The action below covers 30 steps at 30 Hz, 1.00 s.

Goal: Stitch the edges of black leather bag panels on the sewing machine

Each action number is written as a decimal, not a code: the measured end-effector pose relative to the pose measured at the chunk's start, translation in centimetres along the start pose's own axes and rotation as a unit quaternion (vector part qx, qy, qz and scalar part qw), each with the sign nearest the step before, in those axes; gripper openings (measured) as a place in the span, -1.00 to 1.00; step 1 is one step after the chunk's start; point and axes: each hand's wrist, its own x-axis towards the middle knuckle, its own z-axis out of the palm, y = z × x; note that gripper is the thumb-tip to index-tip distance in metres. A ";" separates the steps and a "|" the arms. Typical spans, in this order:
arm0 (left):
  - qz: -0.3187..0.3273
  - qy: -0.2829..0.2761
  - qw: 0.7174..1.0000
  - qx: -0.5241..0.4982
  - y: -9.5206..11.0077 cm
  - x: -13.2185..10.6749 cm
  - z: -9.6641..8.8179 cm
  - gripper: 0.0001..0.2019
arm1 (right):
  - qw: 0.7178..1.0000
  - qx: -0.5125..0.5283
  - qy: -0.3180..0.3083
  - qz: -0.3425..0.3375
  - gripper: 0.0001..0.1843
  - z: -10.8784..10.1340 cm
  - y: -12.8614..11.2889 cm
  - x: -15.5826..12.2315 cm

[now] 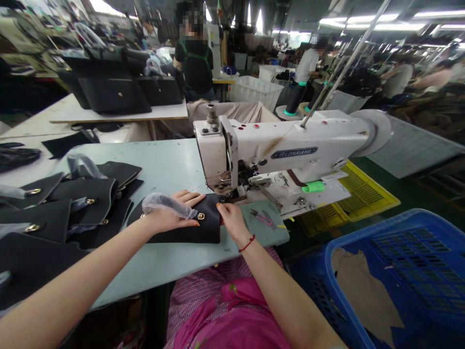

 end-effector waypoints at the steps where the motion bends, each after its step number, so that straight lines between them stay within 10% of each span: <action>1: -0.004 0.000 1.000 0.000 0.2 -0.1 -0.1 -0.16 | 1.000 -0.001 -0.002 -0.001 -0.53 -0.1 0.1 0.0; 22: -0.193 0.016 0.977 0.084 7.6 -0.4 -0.5 -0.17 | 0.996 -0.028 -0.076 -0.025 -0.54 -3.2 -1.2 1.0; 30: -0.179 0.016 0.980 0.089 7.0 -0.6 0.1 -0.16 | 0.989 -0.109 -0.047 -0.091 -0.55 -3.4 -0.5 -1.0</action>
